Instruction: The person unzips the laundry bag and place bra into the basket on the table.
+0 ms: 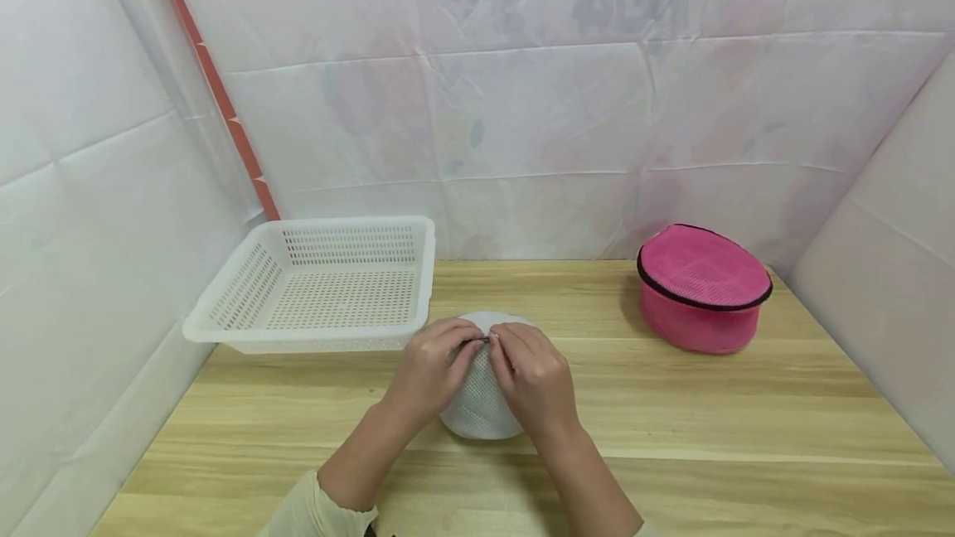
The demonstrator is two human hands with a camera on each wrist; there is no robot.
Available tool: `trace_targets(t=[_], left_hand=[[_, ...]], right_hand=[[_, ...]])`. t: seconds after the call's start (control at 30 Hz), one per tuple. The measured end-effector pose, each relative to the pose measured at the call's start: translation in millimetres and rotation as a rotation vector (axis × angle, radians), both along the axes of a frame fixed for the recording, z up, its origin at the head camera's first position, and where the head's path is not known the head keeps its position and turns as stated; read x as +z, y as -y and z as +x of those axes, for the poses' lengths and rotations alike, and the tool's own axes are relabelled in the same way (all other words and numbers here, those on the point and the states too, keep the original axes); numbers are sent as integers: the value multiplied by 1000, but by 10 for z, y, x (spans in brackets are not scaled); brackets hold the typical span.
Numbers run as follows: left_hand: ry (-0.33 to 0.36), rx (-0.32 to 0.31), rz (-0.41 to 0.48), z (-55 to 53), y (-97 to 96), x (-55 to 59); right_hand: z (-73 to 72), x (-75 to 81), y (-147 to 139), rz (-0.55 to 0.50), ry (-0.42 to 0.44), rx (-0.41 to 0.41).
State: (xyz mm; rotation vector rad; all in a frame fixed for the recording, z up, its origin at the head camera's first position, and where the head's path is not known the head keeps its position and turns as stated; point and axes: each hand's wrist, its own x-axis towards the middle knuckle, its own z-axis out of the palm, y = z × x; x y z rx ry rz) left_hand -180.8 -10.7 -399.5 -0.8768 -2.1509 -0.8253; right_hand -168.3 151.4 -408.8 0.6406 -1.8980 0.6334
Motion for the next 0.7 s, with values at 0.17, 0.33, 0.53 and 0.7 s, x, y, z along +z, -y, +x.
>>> trace_targets(t=[0.17,0.33,0.53,0.7], left_hand=[[37,3,8,-8,20,8],[40,22,2,-25,33,18],[40,45,11,-38,57,22],[45,53,4,-35,62,24]], right_hand=[[-6,7,-30,-11,11,-21],[-10,13,-54,-13,21,-35],[-8,20,-71,-26,21,-52],[-6,22,-68,-27,15,-53]])
